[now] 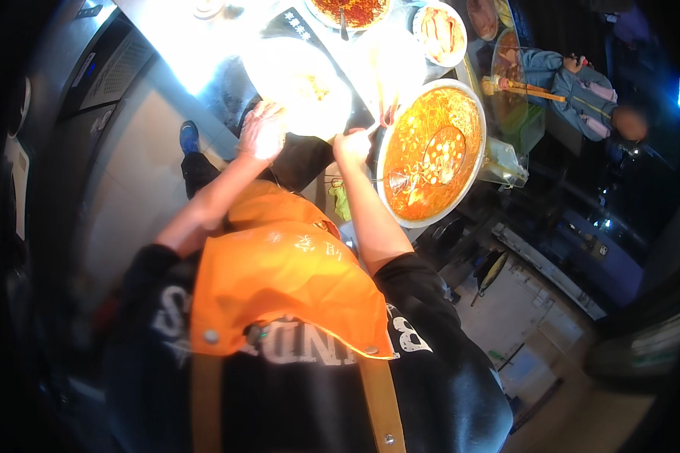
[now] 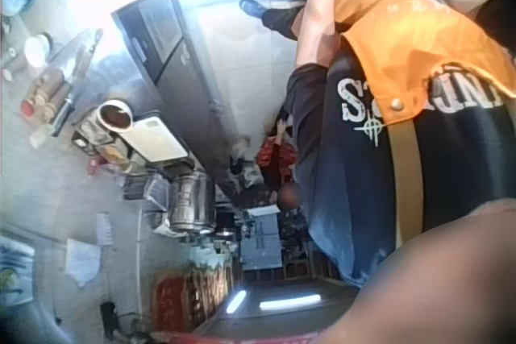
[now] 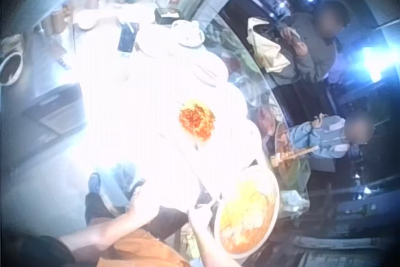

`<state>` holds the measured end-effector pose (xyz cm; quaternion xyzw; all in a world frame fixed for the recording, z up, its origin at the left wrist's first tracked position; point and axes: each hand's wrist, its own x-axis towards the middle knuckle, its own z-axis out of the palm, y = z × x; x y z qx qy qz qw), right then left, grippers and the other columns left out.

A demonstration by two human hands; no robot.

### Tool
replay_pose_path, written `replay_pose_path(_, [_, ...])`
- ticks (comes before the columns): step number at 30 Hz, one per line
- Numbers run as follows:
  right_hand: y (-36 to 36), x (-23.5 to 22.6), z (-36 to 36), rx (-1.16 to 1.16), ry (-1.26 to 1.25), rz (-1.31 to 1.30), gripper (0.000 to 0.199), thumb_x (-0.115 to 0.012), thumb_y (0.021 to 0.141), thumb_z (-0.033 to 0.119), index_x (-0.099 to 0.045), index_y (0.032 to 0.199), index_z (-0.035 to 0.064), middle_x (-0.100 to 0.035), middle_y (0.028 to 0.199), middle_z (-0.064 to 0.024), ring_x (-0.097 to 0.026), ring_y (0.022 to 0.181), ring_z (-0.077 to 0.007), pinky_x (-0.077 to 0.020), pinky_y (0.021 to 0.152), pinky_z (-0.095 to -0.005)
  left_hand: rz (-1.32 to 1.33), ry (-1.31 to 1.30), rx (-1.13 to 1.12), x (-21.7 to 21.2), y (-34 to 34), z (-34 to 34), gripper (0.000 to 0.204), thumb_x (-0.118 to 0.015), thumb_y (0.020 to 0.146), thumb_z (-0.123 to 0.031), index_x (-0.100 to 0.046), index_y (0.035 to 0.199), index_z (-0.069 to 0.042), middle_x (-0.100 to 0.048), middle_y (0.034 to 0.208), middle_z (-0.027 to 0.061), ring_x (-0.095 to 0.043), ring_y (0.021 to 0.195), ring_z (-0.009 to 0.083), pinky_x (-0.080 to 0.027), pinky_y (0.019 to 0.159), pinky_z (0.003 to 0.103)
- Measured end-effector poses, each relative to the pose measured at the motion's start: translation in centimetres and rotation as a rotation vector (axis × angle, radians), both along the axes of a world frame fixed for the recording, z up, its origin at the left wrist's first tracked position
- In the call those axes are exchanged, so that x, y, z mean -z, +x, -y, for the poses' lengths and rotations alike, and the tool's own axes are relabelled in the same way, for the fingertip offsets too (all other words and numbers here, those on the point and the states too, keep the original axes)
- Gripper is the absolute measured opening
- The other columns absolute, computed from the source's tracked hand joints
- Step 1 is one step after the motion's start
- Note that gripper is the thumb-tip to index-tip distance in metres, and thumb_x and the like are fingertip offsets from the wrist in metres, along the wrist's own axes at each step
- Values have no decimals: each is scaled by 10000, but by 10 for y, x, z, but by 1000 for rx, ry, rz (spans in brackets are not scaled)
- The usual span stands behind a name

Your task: The person assembles a street food wrap by placing a flatbread on a board, adding cooked meat, vegetables, and sauces, then rolling it into a cone and handing it to a customer. The process is repeated for a second wrap.

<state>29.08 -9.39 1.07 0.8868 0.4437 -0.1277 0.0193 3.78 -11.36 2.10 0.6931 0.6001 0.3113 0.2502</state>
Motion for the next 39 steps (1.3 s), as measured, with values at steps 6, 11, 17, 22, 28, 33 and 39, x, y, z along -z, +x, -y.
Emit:
replay_pose_path(6, [-10,-100,-35,-293,-126,-386,277,-840,821,314,-841,910,51,-789,796,-118,-765,751,-246,-597,770,-342,-52,43,-29,10,7,5,264,-685,878,-169,-752,1128,-113,-714,1282,80,-596,1301,314,-502,1004,449])
replay_pose_path(11, [-149,-101,-90,-966,-108,-167,276,-815,847,357,-826,854,81,-784,851,-180,-775,852,-361,-614,831,-453,-78,-171,79,-4,6,11,216,-639,879,-141,-753,1051,-77,-714,1219,64,-593,1254,302,-461,972,477])
replay_pose_path(17, [-228,-27,-108,-1053,-408,6,253,-823,801,220,-829,1000,64,-795,972,-199,-788,964,-349,-619,862,-448,-28,333,-93,2,-11,20,173,-705,850,-116,-743,997,-31,-739,1081,123,-669,1072,335,-515,973,502])
replay_pose_path(22, [-205,-44,-114,-1029,-520,-116,254,-828,807,209,-837,1015,63,-805,980,-195,-794,931,-319,-620,857,-427,-31,203,-71,20,-9,22,196,-674,892,-99,-747,1063,-35,-721,1204,116,-656,1213,307,-502,1079,447])
replay_pose_path(28, [-99,-107,-138,-1370,118,-451,380,-757,858,62,-758,1237,95,-764,1134,-124,-733,1013,-301,-595,896,-409,119,189,-246,18,-8,17,346,-794,806,-91,-730,1143,-44,-713,1284,133,-669,1234,321,-519,1043,462])
replay_pose_path(33, [-78,-63,-147,-1617,87,-512,656,-819,756,27,-646,1387,59,-665,1365,-176,-638,1287,-389,-517,1098,-481,321,-117,-326,6,-17,0,561,-903,765,-206,-713,1263,-28,-700,1341,174,-670,1211,372,-548,1008,471])
replay_pose_path(39, [-86,-70,-152,-1547,57,-598,720,-826,746,18,-604,1431,35,-660,1340,-200,-623,1290,-408,-508,1107,-469,799,-810,-253,9,-59,-61,306,-869,846,-57,-790,1134,12,-807,1032,61,-741,930,132,-593,870,295])
